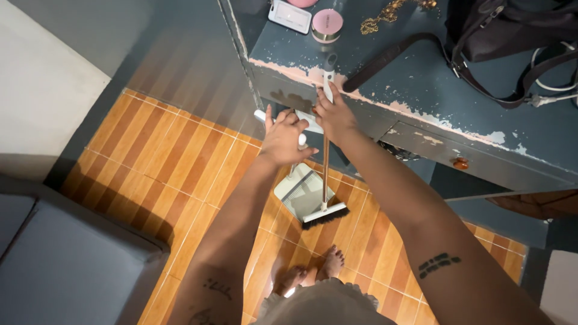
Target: The person sweeps the floor with a broom and dustpan, then folds a green shirt and a beige bra on a chair. The person uses a broom and dustpan to sweep debris and folds the garments by hand.
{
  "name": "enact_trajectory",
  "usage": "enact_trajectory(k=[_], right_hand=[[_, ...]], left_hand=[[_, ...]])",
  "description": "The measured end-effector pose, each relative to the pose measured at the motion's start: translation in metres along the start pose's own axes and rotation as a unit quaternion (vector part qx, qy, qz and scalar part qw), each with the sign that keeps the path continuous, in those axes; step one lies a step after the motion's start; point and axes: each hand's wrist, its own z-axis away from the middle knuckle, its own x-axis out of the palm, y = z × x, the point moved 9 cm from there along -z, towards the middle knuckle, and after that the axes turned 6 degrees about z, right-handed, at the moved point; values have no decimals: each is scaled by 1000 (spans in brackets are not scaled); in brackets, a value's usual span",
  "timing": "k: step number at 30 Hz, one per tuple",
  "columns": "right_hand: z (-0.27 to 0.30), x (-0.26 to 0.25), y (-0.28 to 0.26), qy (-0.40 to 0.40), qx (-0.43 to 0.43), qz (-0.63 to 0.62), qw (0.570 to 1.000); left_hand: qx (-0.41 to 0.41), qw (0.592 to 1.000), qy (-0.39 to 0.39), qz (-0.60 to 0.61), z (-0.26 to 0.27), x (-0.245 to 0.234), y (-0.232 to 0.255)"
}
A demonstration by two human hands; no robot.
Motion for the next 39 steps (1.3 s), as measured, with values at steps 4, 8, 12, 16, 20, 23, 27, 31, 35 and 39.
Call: enact_trajectory(k=[4, 8, 12, 16, 20, 23, 27, 31, 35, 39], right_hand=[[4, -19, -3, 220, 54, -45, 973], [-23, 13, -13, 109, 47, -25, 993], [-1, 6, -15, 435, 141, -94, 884], [-32, 91, -11, 116, 292, -417, 853], [-29, 95, -18, 72, 238, -584, 773], [-11, 79, -13, 87, 237, -595, 763], [8, 76, -7, 135, 273, -516, 801], [32, 57, 14, 152, 319, -545, 761], [37, 70, 13, 129, 356, -563, 735], [21, 103, 11, 129, 371, -558, 731]], left_hand=[[2, 1000, 10, -17, 2, -1, 3], [-6, 1000, 1, -20, 2, -3, 7], [-19, 1000, 2, -10, 3, -6, 9], [-31, 999, -17, -16, 4, -8, 16], [-25, 998, -51, -35, 3, -11, 26], [-31, 995, -66, -65, -8, 2, 18], [-34, 998, -49, -38, -8, -2, 13], [-34, 998, -42, -38, -10, -5, 8], [-32, 998, -40, -35, -11, -2, 10], [-30, 998, -46, -41, -8, -2, 12]])
